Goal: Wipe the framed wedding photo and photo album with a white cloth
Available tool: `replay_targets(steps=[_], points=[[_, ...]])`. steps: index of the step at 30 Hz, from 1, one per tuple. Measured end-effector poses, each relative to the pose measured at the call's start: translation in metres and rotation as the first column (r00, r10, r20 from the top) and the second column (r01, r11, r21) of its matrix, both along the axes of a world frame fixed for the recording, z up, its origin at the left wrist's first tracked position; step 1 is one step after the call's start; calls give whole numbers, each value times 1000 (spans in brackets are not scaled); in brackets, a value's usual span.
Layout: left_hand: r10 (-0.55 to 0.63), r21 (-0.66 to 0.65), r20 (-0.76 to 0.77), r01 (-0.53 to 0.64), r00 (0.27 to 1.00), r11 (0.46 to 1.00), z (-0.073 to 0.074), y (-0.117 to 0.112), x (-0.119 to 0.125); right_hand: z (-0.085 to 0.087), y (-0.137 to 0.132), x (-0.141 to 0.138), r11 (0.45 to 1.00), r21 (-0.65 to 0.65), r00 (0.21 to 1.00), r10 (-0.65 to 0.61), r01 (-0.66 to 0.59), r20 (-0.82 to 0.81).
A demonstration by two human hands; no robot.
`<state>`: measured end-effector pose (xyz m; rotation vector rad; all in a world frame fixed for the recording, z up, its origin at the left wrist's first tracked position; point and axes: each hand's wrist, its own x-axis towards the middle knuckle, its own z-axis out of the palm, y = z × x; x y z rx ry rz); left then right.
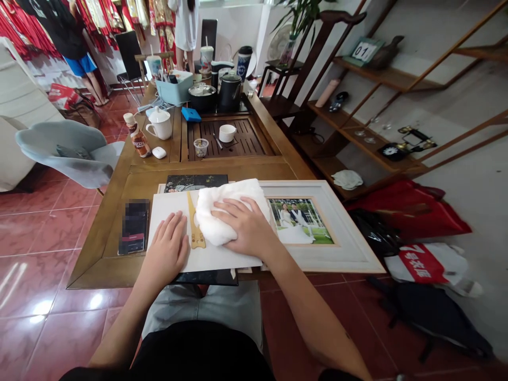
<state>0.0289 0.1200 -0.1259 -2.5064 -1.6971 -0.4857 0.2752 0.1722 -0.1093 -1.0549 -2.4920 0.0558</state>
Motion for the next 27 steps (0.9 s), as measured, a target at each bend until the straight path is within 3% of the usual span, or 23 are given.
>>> replay_targets(steps=[6, 13, 18, 23, 27], points=[[10, 11, 4, -10, 1000, 1000, -2, 0, 0, 4, 1, -6, 1000, -9, 1000, 13, -13, -15], [-17, -4, 1, 17, 1000, 1000, -2, 1, -1, 10, -15, -9, 968, -54, 968, 249, -247, 37], [15, 26, 5, -15, 1000, 1000, -2, 0, 1, 13, -8, -8, 993, -21, 991, 116, -115, 65], [15, 26, 8, -15, 1000, 1000, -1, -1, 2, 15, -13, -8, 979, -73, 980, 194, -191, 45], [23, 16, 15, -23, 1000, 1000, -1, -1, 2, 15, -18, -5, 989, -58, 989, 141, -139, 33]])
